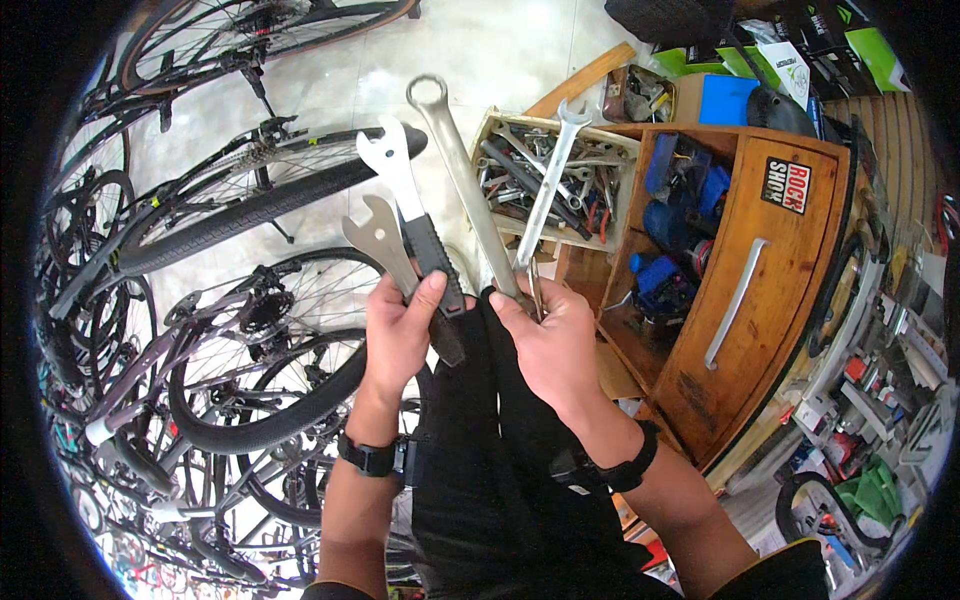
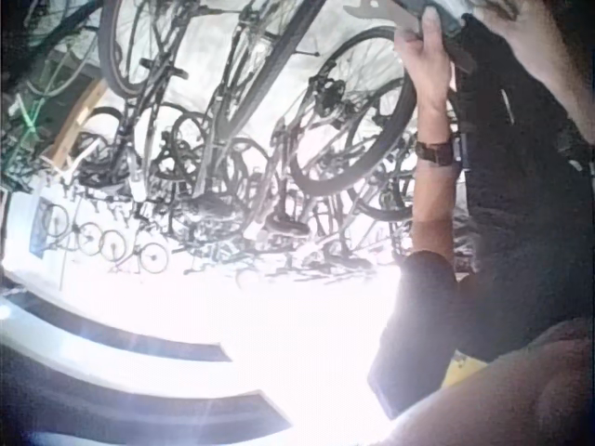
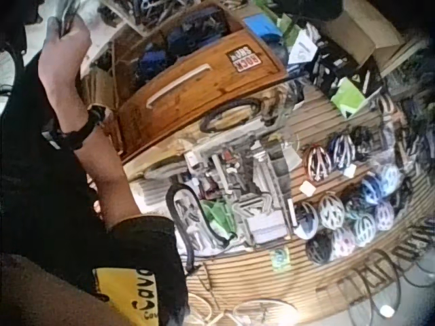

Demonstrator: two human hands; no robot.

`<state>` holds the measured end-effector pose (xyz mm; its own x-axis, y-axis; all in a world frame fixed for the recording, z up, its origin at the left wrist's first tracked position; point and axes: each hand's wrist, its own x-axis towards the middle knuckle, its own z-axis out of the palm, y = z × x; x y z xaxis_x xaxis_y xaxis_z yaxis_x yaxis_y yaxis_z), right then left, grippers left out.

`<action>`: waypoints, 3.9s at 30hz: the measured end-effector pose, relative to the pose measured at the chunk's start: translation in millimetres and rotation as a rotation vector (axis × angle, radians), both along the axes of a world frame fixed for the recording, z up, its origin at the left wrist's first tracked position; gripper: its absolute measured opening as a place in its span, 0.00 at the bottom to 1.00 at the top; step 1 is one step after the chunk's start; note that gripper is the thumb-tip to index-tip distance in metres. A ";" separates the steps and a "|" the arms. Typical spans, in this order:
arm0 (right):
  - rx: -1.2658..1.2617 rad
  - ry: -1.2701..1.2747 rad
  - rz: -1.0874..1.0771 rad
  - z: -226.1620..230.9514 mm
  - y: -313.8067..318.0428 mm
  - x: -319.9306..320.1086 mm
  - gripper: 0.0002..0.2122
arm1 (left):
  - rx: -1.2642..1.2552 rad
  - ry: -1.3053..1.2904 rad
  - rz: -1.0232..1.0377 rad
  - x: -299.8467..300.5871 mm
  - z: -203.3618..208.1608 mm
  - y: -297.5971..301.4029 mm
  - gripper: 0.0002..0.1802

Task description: The person uses two wrenches to loosen or tighten a nut on a bicycle wheel hub, then stands up and searches through a drawer of wrenches and tools to find a specific one.

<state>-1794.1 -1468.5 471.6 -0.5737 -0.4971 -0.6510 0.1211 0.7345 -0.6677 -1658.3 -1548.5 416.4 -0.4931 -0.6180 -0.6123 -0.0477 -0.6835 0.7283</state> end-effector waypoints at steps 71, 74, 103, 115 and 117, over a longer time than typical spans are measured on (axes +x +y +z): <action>-0.184 0.063 0.647 4.3 25.5 -36.9 0.13 | -0.041 0.149 -0.077 -41.4 -26.1 -2.8 0.13; -0.140 0.029 0.589 2.4 27.4 -34.4 0.11 | -0.003 0.047 -0.037 -48.8 -21.5 -3.1 0.10; 0.025 -0.215 0.150 -3.5 28.4 -70.5 0.06 | -0.008 -0.038 -0.090 -19.5 -33.0 -2.4 0.11; 0.002 -0.448 0.003 -5.9 22.1 -68.0 0.07 | -0.017 -0.070 -0.130 -18.5 -29.8 -4.8 0.11; -0.042 -0.408 0.002 -12.7 27.1 -67.2 0.06 | -0.024 -0.069 -0.117 -21.1 -29.7 -1.7 0.11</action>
<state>-1861.3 -1441.4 458.9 -0.2715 -0.5291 -0.8040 0.3811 0.7079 -0.5946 -1679.5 -1550.2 386.7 -0.5199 -0.5738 -0.6328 -0.1763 -0.6527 0.7368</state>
